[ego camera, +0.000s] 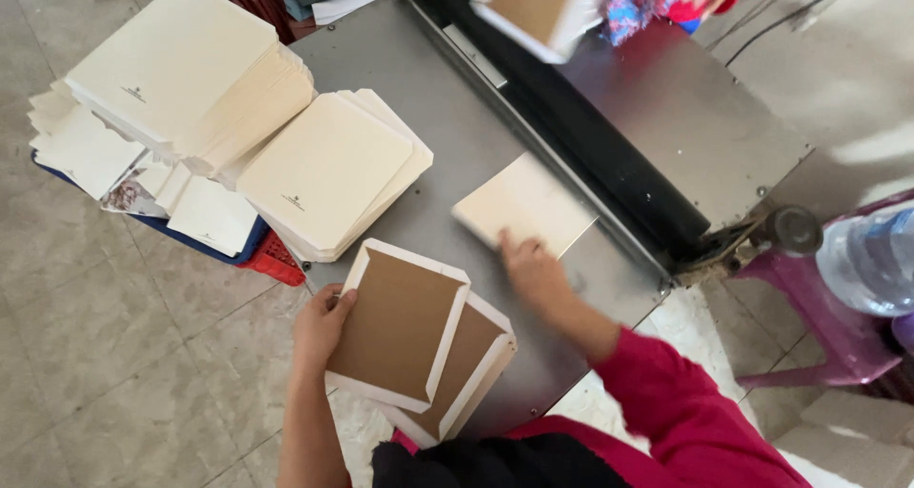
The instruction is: The person assembles small cardboard boxes by inserting flat cardboard pieces into white box frames on a metal table. They repeatedly pick up a frame, insert a piece, and place the assembled box aside. The person also stacks and handles a large pile of flat cardboard pieces.
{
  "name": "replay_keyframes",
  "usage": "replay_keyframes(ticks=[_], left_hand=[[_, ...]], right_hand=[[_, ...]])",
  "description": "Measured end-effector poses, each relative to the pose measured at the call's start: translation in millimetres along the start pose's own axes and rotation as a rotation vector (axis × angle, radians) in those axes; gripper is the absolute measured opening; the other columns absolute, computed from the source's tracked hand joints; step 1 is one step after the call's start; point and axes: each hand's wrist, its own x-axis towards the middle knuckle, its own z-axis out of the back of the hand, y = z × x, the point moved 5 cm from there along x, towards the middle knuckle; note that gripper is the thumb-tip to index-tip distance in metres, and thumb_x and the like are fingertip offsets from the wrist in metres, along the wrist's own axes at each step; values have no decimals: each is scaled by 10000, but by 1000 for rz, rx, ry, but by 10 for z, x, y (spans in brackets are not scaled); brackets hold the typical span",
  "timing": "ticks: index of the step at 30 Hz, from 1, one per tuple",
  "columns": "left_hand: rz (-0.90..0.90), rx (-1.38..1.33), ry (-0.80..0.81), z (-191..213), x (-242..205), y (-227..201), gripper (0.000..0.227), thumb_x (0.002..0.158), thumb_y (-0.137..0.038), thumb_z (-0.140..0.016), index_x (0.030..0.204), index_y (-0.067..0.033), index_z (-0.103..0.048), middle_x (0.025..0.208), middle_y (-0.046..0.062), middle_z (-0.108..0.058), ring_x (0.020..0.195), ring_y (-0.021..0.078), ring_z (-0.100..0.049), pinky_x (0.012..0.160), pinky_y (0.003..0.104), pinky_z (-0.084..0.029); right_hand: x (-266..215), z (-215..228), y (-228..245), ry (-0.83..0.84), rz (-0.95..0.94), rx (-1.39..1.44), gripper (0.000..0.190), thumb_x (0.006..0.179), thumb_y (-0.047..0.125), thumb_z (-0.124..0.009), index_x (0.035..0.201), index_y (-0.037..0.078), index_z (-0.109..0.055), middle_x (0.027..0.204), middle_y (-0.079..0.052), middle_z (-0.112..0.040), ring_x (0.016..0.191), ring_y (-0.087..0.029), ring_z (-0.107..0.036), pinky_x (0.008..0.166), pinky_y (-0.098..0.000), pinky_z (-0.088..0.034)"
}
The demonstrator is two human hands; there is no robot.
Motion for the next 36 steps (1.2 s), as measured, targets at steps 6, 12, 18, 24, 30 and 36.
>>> replay_keyframes(ticks=[6,12,18,24,30,36], left_hand=[[-30,-128,-7,110,-26,140,398,939,-326,-572,1181,-21,-657,1177,239,-638,1168,411,-546,995,490,-412],[-114,-208,136,-529,-152,-502,368,946,-373,-563,1204,-132,-664,1169,129,-666,1126,333,-600,924,439,-469],[-120,-155,118,-635,-274,-526,376,942,-252,-560,1260,-55,-589,1193,233,-620,1148,411,-573,930,501,-473],[8,179,104,-450,-92,-53,716,758,-381,-779,1314,-36,-488,1208,285,-521,1125,453,-559,923,538,-486],[35,148,105,-518,206,381,439,731,-481,-796,1020,-160,-722,975,92,-699,967,304,-664,795,401,-552],[9,139,62,-338,193,316,356,826,-427,-702,1069,-167,-695,981,96,-720,991,317,-665,813,440,-542]], right_hand=[[409,-200,-961,355,-162,306,613,870,470,-579,1412,211,-456,976,-250,-661,945,-382,-674,823,-489,-528],[62,646,67,1011,-169,1696,704,758,305,-766,1387,201,-470,1154,-137,-665,975,-280,-649,855,-455,-524],[244,148,-593,718,-236,1001,742,681,510,-722,1328,185,-554,1274,-214,-597,1195,-438,-535,1007,-548,-406],[525,-527,-2568,112,-564,222,486,853,371,-644,1330,365,-552,1135,4,-669,980,-247,-662,812,-401,-533],[-190,164,-897,314,-77,-85,292,899,202,-528,1147,55,-572,889,-150,-642,775,-267,-678,686,-369,-556],[157,-826,-668,-127,-37,-118,348,961,229,-475,1282,101,-512,980,-316,-630,812,-361,-702,570,-336,-582]])
